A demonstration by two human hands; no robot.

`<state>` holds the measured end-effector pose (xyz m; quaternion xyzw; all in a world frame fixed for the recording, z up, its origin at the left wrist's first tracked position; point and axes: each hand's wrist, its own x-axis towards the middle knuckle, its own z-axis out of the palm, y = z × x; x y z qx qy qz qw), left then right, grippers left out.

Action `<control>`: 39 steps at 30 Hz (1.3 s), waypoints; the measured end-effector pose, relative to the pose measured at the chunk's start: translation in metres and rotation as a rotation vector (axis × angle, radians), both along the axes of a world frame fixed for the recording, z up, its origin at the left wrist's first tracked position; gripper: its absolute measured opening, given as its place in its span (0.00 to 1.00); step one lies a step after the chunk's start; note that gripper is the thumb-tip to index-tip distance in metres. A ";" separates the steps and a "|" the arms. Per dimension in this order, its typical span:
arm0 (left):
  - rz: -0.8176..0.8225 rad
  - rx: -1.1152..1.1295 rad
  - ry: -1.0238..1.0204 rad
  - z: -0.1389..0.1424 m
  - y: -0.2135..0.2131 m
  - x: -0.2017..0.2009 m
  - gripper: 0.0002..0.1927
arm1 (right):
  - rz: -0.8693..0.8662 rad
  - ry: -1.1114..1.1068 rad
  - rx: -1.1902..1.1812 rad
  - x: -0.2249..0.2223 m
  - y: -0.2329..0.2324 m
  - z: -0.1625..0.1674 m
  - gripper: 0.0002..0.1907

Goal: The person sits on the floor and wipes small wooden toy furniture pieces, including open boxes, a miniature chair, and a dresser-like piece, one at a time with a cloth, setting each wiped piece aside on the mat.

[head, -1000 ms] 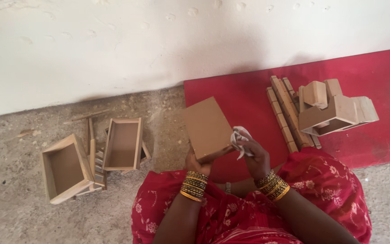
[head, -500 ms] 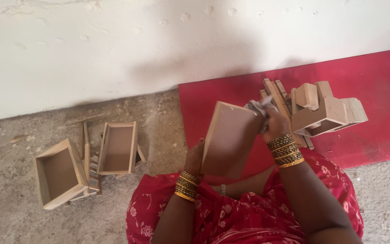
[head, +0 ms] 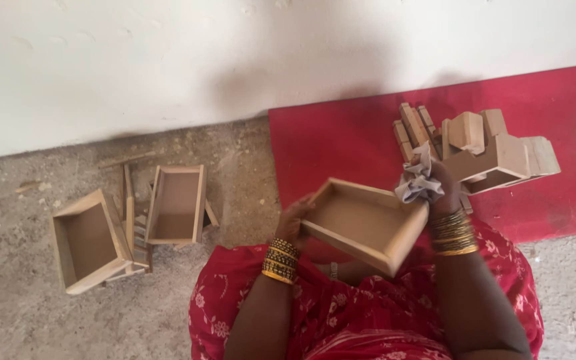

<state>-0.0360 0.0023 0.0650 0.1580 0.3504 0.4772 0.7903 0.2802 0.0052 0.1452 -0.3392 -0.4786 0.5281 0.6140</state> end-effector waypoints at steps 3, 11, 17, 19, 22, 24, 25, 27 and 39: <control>0.036 0.188 0.200 0.002 -0.002 -0.001 0.26 | -0.219 -0.792 0.086 0.015 -0.010 0.021 0.18; 0.042 0.365 0.547 -0.011 -0.004 0.013 0.20 | -0.130 -1.546 0.522 -0.127 -0.059 -0.019 0.08; 0.015 0.482 0.558 -0.012 -0.016 0.009 0.21 | 0.084 -1.264 0.292 -0.139 -0.060 -0.019 0.16; 0.029 0.518 0.569 -0.009 -0.019 0.009 0.21 | -0.078 -1.432 0.421 -0.126 -0.052 -0.025 0.23; 0.053 0.554 0.602 -0.002 -0.020 0.012 0.21 | -0.058 -1.660 0.221 -0.107 -0.063 -0.042 0.21; 0.042 0.520 0.611 0.005 -0.021 0.011 0.23 | 0.112 -1.809 -0.077 -0.095 -0.084 -0.054 0.21; 0.037 0.504 0.614 0.009 -0.021 0.012 0.24 | 0.231 -1.889 -0.241 -0.087 -0.095 -0.059 0.24; -0.053 0.481 0.694 0.015 -0.021 0.011 0.26 | 0.245 -1.851 -0.428 -0.073 -0.106 -0.067 0.27; -0.114 0.500 0.518 0.022 -0.024 0.004 0.27 | -0.126 -1.236 0.308 -0.135 -0.048 -0.045 0.14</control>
